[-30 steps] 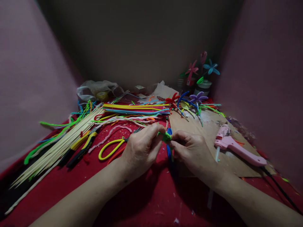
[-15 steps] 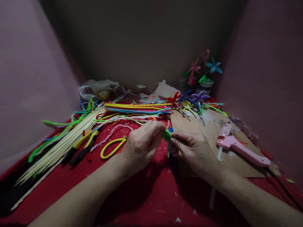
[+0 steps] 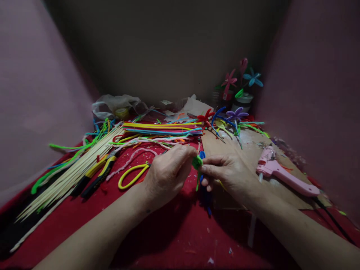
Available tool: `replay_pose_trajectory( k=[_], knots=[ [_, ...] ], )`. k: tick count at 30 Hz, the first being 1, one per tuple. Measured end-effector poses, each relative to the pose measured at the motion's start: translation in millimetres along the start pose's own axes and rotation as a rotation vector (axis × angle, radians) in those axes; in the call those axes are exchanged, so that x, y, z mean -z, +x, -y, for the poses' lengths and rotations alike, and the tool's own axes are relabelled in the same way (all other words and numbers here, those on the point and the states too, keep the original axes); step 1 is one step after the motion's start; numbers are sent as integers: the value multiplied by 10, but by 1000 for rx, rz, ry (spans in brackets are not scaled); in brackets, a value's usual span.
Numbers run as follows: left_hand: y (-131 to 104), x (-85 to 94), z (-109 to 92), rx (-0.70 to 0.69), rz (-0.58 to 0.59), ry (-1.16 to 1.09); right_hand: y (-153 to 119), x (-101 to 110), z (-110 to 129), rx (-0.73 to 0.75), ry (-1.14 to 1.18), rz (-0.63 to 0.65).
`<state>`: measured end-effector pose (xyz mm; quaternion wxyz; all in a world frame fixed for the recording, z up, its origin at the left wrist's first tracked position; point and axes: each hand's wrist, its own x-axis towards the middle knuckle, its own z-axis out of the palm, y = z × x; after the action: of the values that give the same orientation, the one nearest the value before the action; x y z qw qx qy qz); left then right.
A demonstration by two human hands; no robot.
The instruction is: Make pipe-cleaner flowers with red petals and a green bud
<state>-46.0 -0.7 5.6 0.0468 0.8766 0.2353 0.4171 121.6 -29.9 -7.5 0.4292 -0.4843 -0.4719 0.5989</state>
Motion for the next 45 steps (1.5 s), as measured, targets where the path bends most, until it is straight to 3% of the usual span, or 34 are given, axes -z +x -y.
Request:
replay_pose_trajectory(
  k=[7,10,14,19,30,39,45],
  knots=[
    [-9,19,-30,76,-20,-8,-15,-29,15,55,23,-84],
    [-11,-4,-37,309,-50,-91,-23,-32,40,63,53,-135],
    [33,-53,-51,666,29,-462,-33,-42,52,86,111,-158],
    [85,-87,-116,889,129,-711,-45,-70,55,92,124,-121],
    [84,-102,-158,948,126,-780,-44,-80,17,108,100,-102],
    [63,-129,-148,861,61,-749,-31,-99,16,124,-24,-101],
    [70,-129,-155,854,60,-736,-28,-97,-18,113,45,-65]
  ],
)
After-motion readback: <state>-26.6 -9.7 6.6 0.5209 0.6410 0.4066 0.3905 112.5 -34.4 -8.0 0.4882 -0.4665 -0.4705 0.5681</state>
